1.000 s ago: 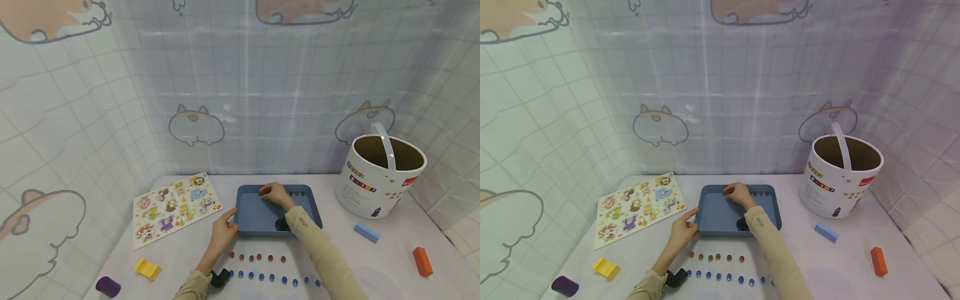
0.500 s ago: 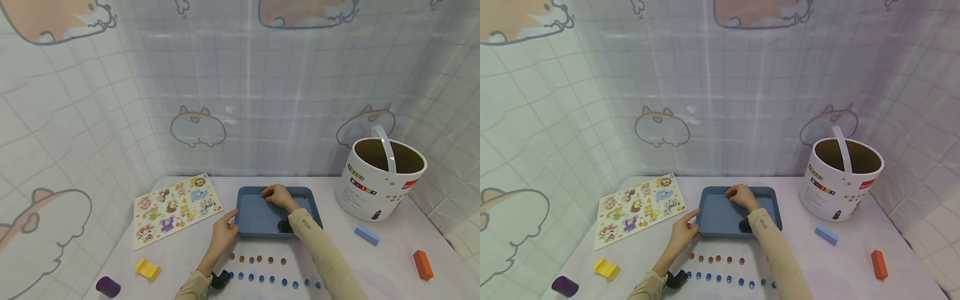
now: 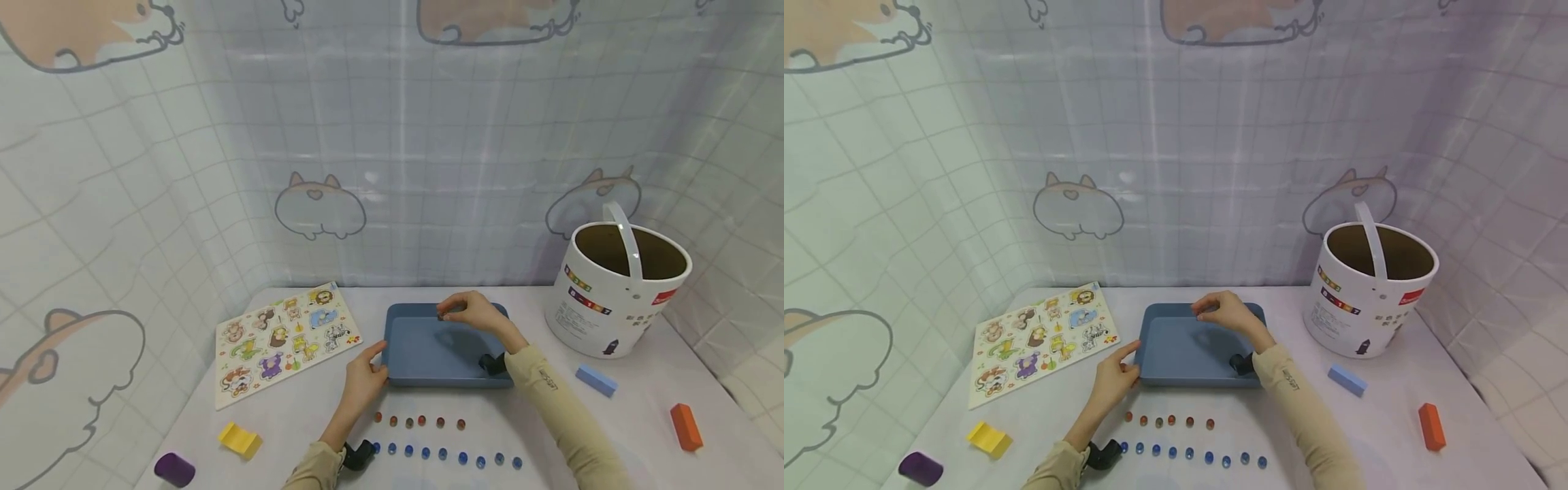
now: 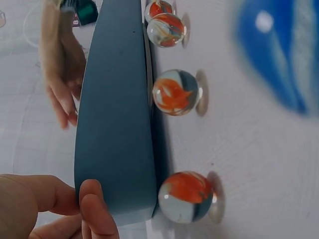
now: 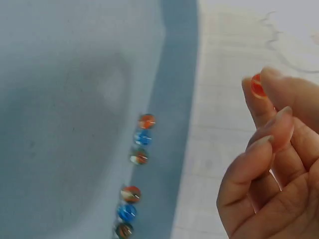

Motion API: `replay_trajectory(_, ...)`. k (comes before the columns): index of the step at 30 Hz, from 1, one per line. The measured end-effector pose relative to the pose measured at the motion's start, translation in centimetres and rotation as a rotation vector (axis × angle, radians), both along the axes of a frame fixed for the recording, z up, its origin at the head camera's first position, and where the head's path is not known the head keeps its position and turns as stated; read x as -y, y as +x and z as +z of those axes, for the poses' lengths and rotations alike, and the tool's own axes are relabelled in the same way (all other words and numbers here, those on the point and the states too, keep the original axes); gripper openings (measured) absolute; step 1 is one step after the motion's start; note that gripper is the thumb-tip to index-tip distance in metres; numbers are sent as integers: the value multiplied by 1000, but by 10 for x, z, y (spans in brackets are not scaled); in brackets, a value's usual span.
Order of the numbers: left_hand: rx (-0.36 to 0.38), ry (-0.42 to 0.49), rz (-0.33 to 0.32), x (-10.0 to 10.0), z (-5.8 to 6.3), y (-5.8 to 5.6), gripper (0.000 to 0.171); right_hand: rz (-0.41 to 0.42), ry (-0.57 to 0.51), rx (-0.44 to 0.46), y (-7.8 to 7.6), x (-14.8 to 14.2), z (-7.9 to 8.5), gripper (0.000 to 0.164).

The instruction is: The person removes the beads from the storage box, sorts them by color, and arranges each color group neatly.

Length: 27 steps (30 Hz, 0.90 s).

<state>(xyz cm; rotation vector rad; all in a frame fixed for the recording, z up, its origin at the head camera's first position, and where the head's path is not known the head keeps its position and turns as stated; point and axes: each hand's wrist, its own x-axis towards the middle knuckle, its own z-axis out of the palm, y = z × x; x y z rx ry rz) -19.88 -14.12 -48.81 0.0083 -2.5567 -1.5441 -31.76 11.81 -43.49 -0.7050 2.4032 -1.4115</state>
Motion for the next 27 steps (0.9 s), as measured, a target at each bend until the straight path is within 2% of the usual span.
replay_trajectory(9,1,-15,11,1,0,-1,56,93,-42,-34,55,-36,2,30)
replay_trajectory(13,14,-12,5,1,-1,-2,57,90,-72,-28,80,-47,0,28)
replay_trajectory(20,40,-2,-5,2,1,-2,57,75,-136,86,124,-61,-10,28)
replay_trajectory(23,51,-2,-6,2,0,-3,57,81,-149,150,134,-63,-19,28)
replay_trajectory(27,54,-4,-12,2,0,-4,57,57,-116,182,143,-57,-30,27)
